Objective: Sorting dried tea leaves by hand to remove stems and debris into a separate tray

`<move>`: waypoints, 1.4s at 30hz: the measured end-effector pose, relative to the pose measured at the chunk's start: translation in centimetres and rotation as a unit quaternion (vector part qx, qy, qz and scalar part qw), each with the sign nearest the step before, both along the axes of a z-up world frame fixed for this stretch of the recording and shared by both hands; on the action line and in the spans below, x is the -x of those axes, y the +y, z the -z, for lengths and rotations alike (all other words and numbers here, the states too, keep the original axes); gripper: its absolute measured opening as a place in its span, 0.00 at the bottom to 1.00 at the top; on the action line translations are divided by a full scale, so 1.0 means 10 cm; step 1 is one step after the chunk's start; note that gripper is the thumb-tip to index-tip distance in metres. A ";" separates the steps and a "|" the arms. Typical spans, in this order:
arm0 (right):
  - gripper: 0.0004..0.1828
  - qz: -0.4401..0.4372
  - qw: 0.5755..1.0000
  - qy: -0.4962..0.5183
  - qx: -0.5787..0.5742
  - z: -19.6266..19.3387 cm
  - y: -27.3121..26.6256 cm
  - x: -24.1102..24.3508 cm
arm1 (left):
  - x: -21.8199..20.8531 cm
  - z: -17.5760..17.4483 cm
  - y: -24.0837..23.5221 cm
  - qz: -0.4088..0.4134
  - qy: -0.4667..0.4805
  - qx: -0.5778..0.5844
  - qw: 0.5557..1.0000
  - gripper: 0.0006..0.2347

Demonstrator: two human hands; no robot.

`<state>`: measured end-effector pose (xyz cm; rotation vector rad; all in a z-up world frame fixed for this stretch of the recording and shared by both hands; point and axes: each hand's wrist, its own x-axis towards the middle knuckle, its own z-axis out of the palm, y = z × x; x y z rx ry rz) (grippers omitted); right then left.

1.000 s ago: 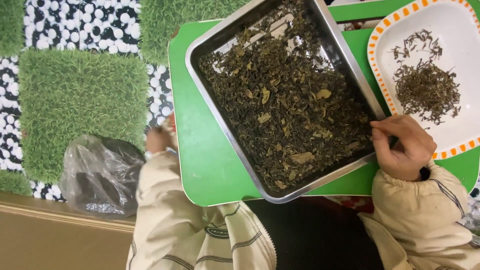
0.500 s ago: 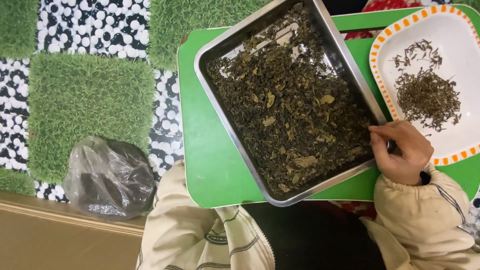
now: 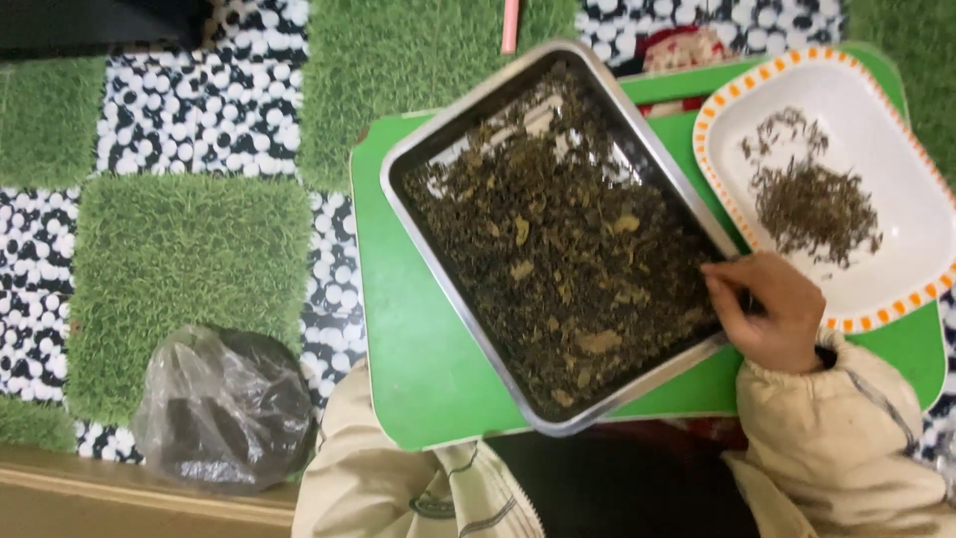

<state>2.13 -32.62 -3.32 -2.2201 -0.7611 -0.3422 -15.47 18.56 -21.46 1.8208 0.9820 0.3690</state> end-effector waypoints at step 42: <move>0.26 -0.218 0.920 0.058 0.321 -0.35 0.93 -0.62 | -1.53 -1.99 -1.96 0.511 -0.110 -0.289 0.802 0.12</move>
